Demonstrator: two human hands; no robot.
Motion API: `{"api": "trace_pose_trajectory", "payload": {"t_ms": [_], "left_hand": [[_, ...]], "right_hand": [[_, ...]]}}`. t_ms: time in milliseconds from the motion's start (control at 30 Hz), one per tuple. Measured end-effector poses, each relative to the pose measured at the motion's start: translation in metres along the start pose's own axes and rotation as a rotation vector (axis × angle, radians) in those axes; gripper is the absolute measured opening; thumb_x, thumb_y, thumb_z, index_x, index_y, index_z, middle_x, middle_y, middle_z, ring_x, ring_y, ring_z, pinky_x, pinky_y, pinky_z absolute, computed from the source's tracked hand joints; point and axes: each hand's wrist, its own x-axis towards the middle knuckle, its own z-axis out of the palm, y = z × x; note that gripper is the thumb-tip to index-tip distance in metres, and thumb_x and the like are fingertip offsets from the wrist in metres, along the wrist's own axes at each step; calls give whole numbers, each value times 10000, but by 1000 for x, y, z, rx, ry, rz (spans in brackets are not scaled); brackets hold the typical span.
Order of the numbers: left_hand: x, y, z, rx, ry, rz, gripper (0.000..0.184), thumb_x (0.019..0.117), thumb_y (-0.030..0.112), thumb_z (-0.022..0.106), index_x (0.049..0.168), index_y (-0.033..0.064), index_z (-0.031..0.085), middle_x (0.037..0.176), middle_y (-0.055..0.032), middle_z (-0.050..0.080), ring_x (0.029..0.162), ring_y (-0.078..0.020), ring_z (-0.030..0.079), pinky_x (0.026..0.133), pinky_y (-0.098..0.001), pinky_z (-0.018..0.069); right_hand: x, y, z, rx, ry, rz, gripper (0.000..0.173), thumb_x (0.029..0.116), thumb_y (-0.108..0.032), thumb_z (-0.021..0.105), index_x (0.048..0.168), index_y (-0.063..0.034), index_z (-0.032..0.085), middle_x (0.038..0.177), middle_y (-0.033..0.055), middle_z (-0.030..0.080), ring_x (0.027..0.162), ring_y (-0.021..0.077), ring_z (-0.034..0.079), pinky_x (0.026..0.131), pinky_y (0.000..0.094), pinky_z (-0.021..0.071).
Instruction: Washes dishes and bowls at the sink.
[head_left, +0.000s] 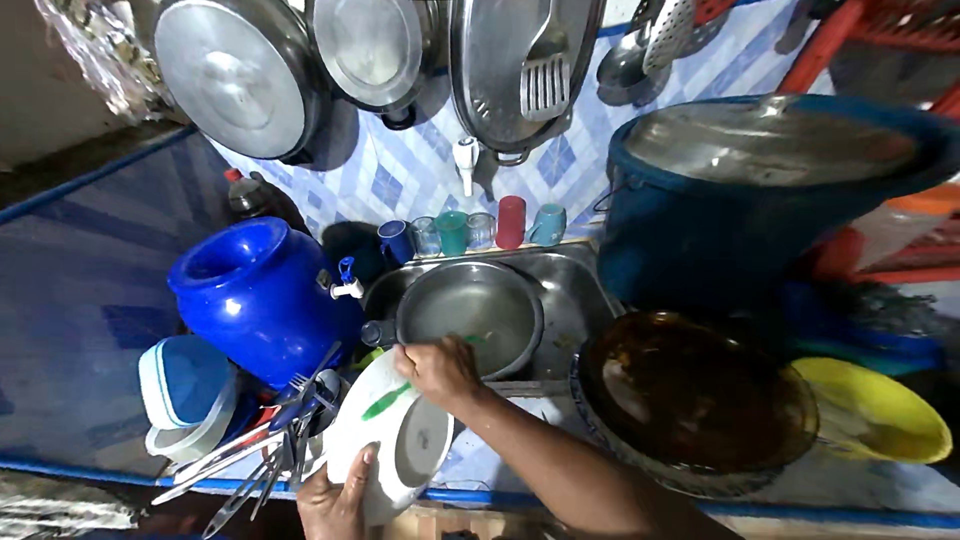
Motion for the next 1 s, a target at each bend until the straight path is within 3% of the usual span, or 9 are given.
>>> {"api": "trace_pose_trajectory", "payload": {"t_ms": [33, 100, 200, 367, 467, 533, 767, 900, 1000], "left_hand": [[0, 0, 0, -15, 0, -3, 152, 867, -31, 650, 814, 97, 712, 678, 116, 717, 600, 26, 677, 590, -176, 590], [1, -4, -3, -53, 19, -11, 187, 887, -50, 616, 826, 95, 717, 688, 111, 724, 609, 21, 680, 599, -180, 593], [-2, -10, -8, -127, 127, -88, 279, 949, -89, 505, 856, 92, 696, 707, 108, 730, 631, 19, 689, 624, -180, 598], [-4, -18, 6, -209, 240, -268, 286, 1033, 0, 455, 874, 51, 687, 705, 63, 719, 628, -1, 683, 609, -185, 594], [-2, -17, 26, -275, 240, -423, 274, 1064, 39, 454, 905, 9, 675, 705, 29, 721, 612, -19, 685, 589, -191, 591], [-1, -24, 36, -322, 235, -505, 260, 1067, 61, 478, 921, -20, 677, 722, -16, 728, 623, -56, 700, 596, -222, 604], [4, -54, 46, -314, 212, -666, 215, 1053, 114, 549, 997, -62, 660, 768, -86, 723, 651, -116, 707, 622, -270, 610], [8, -80, 41, -303, 198, -602, 238, 1005, 28, 604, 1209, -89, 566, 943, -122, 711, 776, -127, 713, 715, -276, 616], [10, -82, 39, -245, 168, -611, 438, 988, 29, 634, 1390, -57, 484, 1179, -158, 649, 882, -118, 685, 769, -266, 588]], "right_hand": [[3, 3, 1, -2, -33, 30, 454, 991, -273, 580, 612, -28, 631, 567, 140, 612, 577, 322, 667, 525, 501, 494], [11, 24, -9, -36, -298, 267, 495, 1072, -311, 483, 815, 45, 711, 832, 244, 714, 877, 418, 720, 752, 594, 535], [9, 64, -25, -252, -649, 491, 528, 1101, -405, 406, 1060, 11, 728, 1146, 239, 709, 1162, 409, 655, 953, 601, 490], [-2, 69, -62, -93, -610, 566, 627, 1097, -506, 353, 1137, 23, 687, 1097, 257, 693, 1088, 433, 657, 943, 638, 484], [-14, 54, -77, -50, -660, 435, 404, 1123, -281, 393, 1361, -24, 594, 1200, 227, 673, 1131, 386, 652, 992, 568, 493], [-29, 47, -93, -53, -803, 336, 465, 1088, -100, 416, 1551, -72, 441, 1392, 229, 591, 1269, 365, 592, 1100, 506, 450], [-85, 78, -115, -12, -950, 228, 426, 1038, -58, 489, 1417, -174, 644, 1137, 258, 713, 1059, 418, 681, 991, 579, 492], [-70, 90, -93, 2, -897, 365, 437, 1052, -72, 418, 1418, -163, 639, 1095, 179, 726, 967, 291, 677, 952, 475, 513], [-49, 71, -60, -58, -832, 448, 434, 1051, -63, 424, 1398, -179, 657, 1284, 133, 699, 1174, 280, 656, 1057, 477, 481]]}}
